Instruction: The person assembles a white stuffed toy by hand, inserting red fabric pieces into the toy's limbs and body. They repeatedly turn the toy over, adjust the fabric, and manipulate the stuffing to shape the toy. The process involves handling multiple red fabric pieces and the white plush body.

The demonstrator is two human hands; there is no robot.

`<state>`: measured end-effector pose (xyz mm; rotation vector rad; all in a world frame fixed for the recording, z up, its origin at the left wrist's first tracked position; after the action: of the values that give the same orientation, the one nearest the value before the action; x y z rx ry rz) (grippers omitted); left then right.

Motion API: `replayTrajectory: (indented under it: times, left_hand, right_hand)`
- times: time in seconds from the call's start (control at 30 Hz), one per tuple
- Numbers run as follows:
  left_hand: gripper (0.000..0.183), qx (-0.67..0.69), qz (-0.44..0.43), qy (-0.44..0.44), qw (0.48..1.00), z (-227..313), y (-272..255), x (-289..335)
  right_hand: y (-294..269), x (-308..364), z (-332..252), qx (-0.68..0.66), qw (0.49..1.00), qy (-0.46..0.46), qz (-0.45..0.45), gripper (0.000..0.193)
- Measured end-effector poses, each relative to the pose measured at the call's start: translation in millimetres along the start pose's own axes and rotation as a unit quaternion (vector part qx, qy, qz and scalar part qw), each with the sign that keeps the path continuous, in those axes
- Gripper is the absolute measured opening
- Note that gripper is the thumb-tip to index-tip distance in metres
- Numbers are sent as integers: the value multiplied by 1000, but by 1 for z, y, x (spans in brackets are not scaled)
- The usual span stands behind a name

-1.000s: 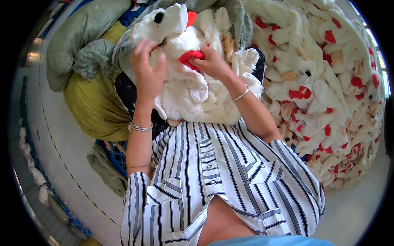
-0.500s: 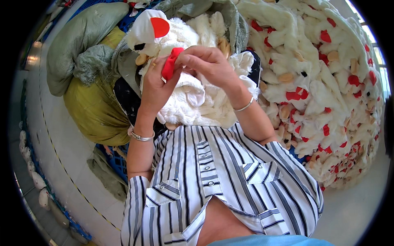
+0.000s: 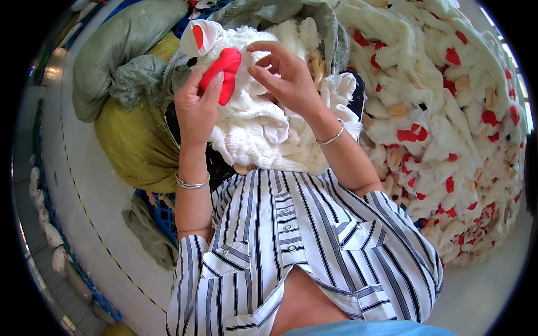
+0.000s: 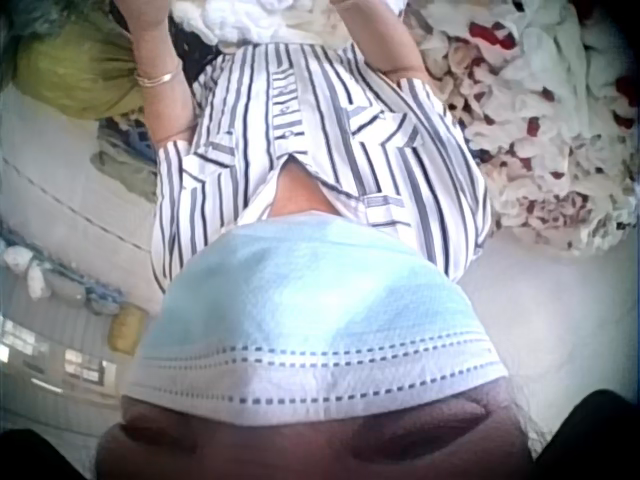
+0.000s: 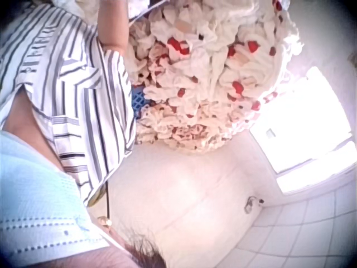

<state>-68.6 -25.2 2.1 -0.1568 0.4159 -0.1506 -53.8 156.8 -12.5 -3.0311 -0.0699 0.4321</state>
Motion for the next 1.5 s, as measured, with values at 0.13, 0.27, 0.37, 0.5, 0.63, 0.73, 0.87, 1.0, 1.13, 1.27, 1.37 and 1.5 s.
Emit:
replayTrajectory:
  times: [0.13, 0.27, 0.37, 0.5, 0.63, 0.73, 0.87, 1.0, 1.13, 1.27, 1.37, 1.5]
  left_hand:
    - [15, 25, -5, -10, 1000, 11, -10, -7]
    - [14, 16, -6, 17, 1000, 31, -32, -13]
    - [9, 28, 2, 34, 999, 45, -36, -9]
    - [14, 40, -49, 98, 993, 52, -33, -7]
    - [20, 95, -50, 14, 994, 44, -28, -3]
    - [20, 50, -62, -17, 997, 28, -27, 1]
    - [18, 67, -63, 23, 995, 21, -27, -2]
    - [17, 84, -60, 48, 994, 22, -23, -2]
    - [17, 93, -31, -8, 995, 19, -25, 0]
    - [17, 93, -30, -63, 993, 20, -25, 2]
    - [16, 93, -37, -59, 993, 21, -21, 3]
    - [15, 131, -68, -77, 986, 23, -12, 3]
  right_hand:
    - [12, -20, -31, 29, 994, -100, -44, 35]
    - [18, -34, -42, -1, 985, -79, -155, 26]
    - [22, -35, -57, -3, 980, -90, -176, 24]
    - [22, -34, -68, 23, 974, -73, -211, 22]
    - [15, -35, -66, 50, 979, -142, -137, 19]
    - [10, -32, -66, -25, 989, -120, -84, 17]
    - [11, -31, -54, -76, 991, -58, -95, 14]
    - [12, -30, -60, 20, 989, -81, -122, 14]
    - [9, -29, -58, -27, 991, -86, -95, 17]
    - [8, -30, -48, -111, 989, -86, -53, 22]
    - [2, -29, -51, 33, 995, -69, -66, 23]
    - [-2, -30, -53, -7, 998, -70, -5, 26]
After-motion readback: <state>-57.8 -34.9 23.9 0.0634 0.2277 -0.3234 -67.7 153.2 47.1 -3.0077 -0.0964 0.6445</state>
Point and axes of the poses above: each hand's wrist, its own x-axis away from the middle knuckle, its own y-axis out of the palm, z = x × y, the point moved 5 cm from there along -x, towards the middle knuckle, and after that the axes turned 2 degrees about -z, right-handed, at the moved point
